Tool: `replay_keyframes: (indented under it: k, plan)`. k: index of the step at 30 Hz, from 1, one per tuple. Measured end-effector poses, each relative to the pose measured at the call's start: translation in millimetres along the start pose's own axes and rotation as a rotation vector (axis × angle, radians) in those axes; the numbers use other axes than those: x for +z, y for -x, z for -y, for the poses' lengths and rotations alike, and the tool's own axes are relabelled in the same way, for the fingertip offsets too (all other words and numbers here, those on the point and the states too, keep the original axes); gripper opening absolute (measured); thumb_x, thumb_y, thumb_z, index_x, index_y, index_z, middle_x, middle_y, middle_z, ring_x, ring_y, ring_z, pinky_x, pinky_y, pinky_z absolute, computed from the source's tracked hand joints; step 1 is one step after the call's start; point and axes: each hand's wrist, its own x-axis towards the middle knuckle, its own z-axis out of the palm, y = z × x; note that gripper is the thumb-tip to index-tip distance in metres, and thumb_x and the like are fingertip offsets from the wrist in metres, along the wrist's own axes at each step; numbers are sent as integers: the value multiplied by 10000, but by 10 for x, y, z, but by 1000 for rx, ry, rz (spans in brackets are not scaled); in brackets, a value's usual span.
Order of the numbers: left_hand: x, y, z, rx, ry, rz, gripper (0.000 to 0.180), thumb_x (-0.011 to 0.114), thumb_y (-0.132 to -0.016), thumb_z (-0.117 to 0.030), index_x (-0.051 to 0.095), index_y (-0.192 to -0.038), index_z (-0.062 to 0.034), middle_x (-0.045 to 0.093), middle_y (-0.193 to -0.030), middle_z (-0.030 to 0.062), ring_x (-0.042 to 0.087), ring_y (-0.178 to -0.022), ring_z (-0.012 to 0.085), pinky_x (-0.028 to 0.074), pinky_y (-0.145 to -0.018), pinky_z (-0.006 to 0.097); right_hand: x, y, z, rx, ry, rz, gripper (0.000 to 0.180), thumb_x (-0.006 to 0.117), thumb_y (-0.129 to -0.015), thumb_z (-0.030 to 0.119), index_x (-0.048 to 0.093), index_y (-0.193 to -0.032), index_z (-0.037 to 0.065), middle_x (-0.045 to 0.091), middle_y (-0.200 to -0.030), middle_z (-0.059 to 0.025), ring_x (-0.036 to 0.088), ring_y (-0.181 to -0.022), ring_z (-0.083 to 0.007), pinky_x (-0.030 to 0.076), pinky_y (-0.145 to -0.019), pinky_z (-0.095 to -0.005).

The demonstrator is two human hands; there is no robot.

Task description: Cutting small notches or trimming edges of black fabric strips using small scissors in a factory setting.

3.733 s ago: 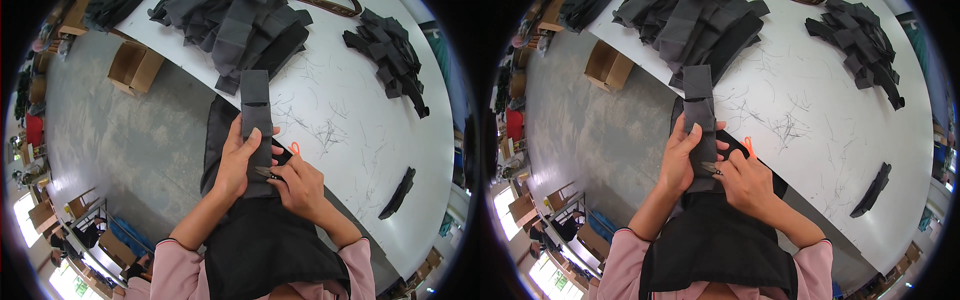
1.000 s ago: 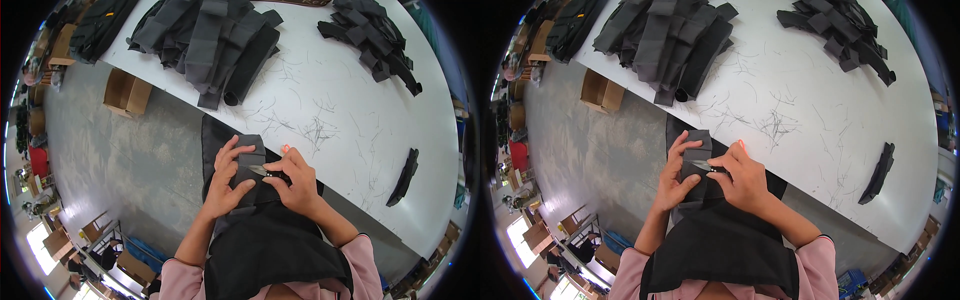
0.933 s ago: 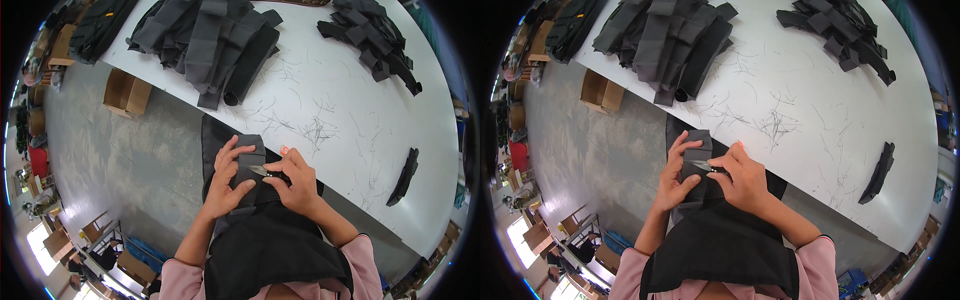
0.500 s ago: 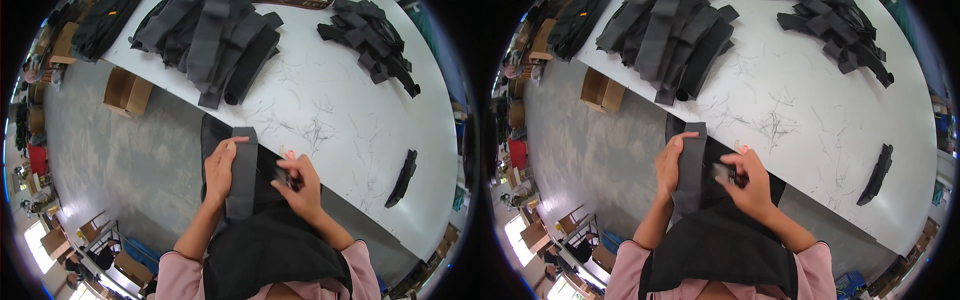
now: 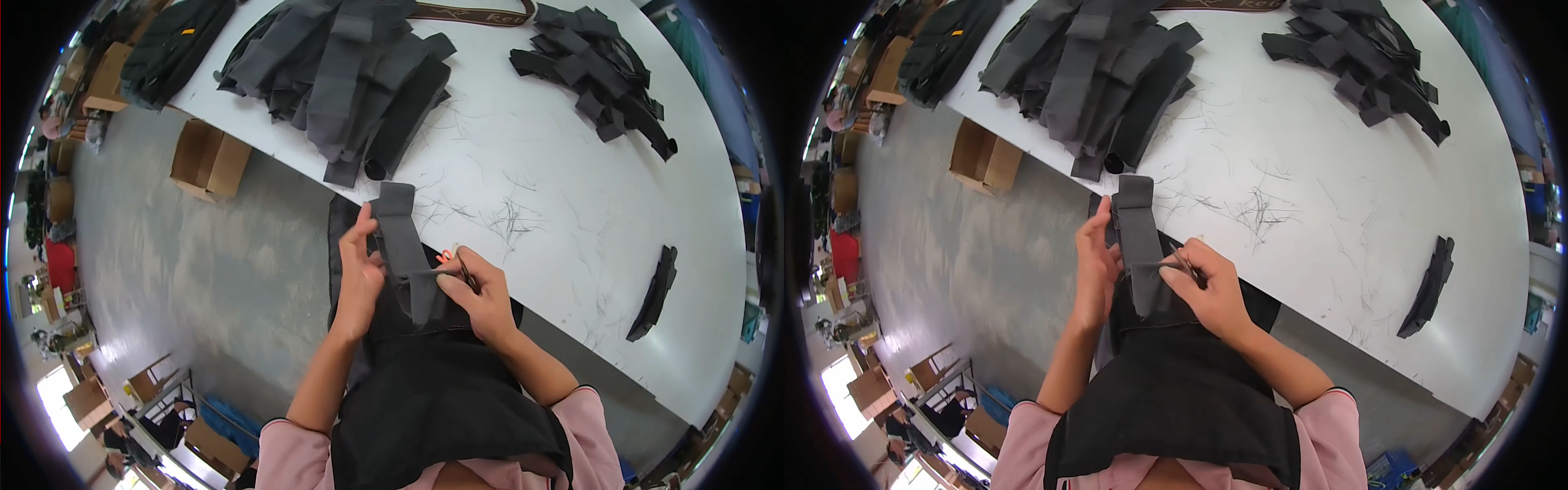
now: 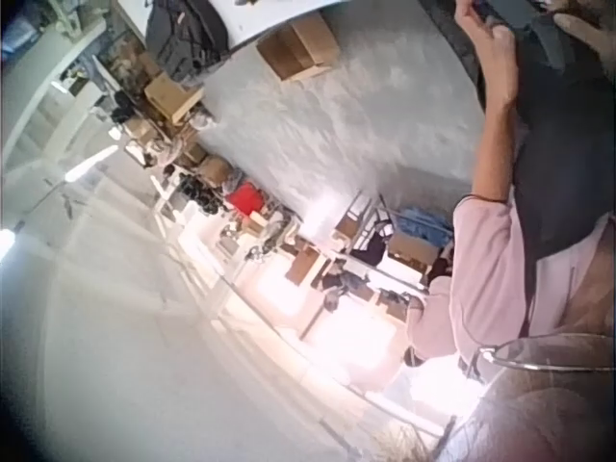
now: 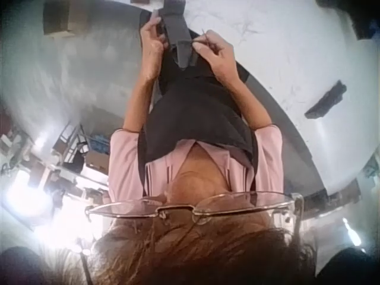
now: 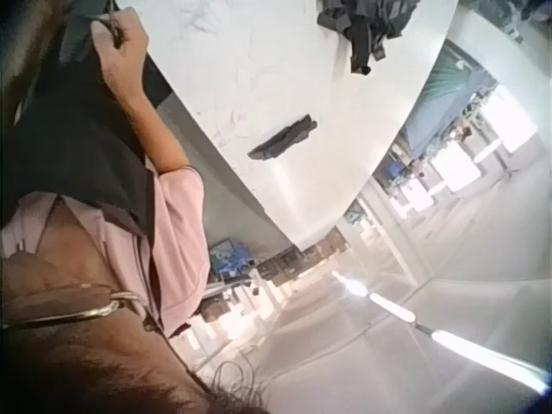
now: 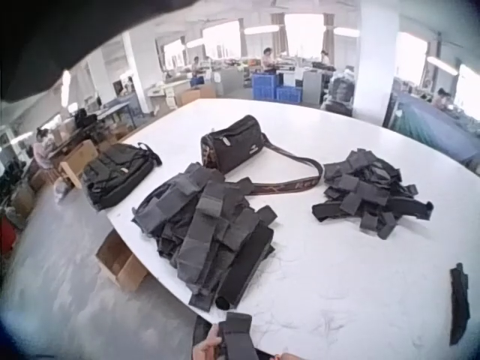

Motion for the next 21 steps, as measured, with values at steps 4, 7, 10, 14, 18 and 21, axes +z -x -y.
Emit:
replay_keyframes:
  k: [4,7,10,14,18,21]
  plan:
    - [-53,49,-109,78,-357,176,435,684,-800,-368,538,-1039,-35,426,-1372,113,548,-1020,188,448,-805,298,22,-21,-31,227,-174,38,69,609,-832,63,585,-819,-1,451,-750,49,378,-687,-29,295,-625,-197]
    - [-52,77,-115,19,-418,179,173,667,-761,-103,596,-889,-10,595,-1115,94,554,-916,146,440,-775,271,-12,-104,-16,416,-341,133,87,612,-840,86,584,-853,5,473,-760,43,389,-685,-33,300,-615,-197]
    - [-61,104,-123,-156,-360,179,129,652,-798,-90,594,-879,-9,612,-973,44,544,-832,103,433,-748,241,4,-141,77,509,-469,106,125,640,-838,113,595,-892,9,472,-747,34,413,-677,-41,332,-597,-195]
    - [-2,115,-149,-273,-168,10,110,652,-841,-100,595,-879,-13,595,-867,-6,528,-790,52,426,-718,203,79,-55,34,-98,78,-295,210,698,-781,72,614,-968,28,509,-787,-12,481,-649,-81,407,-560,-213]
    - [19,102,-182,-316,-123,-65,139,665,-854,-128,598,-892,-12,597,-820,-15,521,-774,38,430,-708,194,-60,31,3,-416,564,-284,347,729,-683,19,626,-1012,58,549,-821,-76,532,-603,-190,429,-495,-266]
    - [110,88,-253,-353,-95,-66,145,667,-851,-122,594,-895,-4,602,-844,-12,520,-789,33,432,-721,194,-71,10,-1,-456,668,-249,350,735,-681,33,636,-1015,52,554,-810,-68,539,-604,-184,427,-501,-271]
